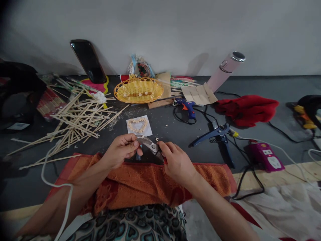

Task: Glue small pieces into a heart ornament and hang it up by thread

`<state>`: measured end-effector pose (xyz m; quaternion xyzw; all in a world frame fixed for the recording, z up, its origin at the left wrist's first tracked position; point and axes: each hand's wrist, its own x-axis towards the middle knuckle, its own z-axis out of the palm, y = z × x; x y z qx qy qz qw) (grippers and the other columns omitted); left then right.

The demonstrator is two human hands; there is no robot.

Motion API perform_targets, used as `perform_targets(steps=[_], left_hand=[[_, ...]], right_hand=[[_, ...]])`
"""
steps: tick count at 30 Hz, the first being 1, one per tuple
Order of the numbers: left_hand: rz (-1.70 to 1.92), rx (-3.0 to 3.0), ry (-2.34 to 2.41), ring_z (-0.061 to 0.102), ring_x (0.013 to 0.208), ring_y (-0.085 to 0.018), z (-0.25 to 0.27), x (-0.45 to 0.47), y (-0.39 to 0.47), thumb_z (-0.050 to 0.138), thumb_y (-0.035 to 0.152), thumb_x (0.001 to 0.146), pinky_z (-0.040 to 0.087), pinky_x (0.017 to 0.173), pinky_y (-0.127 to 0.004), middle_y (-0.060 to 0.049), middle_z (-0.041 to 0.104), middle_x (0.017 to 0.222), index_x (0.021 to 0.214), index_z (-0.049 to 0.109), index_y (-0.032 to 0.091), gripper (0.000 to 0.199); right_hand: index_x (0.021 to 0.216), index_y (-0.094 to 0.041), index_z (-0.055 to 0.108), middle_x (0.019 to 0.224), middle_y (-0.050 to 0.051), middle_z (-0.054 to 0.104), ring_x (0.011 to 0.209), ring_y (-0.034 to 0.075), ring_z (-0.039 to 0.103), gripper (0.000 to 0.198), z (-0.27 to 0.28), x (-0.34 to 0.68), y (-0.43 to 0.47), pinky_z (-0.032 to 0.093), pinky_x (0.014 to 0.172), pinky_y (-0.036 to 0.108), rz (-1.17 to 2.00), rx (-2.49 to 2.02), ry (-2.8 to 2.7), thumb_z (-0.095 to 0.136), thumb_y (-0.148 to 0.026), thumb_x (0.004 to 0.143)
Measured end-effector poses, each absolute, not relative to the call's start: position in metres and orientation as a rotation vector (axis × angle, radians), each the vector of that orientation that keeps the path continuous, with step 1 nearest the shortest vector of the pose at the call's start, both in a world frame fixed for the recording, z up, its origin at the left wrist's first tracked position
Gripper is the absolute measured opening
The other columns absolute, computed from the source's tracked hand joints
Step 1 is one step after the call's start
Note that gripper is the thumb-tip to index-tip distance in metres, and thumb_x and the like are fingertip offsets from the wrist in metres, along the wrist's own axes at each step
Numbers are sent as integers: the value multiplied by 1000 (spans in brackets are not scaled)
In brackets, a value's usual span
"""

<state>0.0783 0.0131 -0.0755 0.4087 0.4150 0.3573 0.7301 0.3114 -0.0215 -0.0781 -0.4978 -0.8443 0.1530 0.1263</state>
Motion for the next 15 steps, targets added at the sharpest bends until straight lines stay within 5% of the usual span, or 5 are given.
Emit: perform_targets(steps=[7,15], left_hand=[[650,856,808,32,37,-1,-72,71,17,68,41,83,17,39,-18,-5,69,63,76,54,15,31],[617,821,786,27,33,0,-72,71,17,66,40,85,16,37,-16,-3,67,58,77,54,14,30]], right_hand=[[139,-16,39,130,14,54,118,27,52,74,-71,318,-16,46,102,45,552,-1334,-2495,49,-3,67],[131,-13,46,118,15,59,105,26,59,64,-78,314,-22,52,93,40,506,-1355,-2453,47,-3,68]])
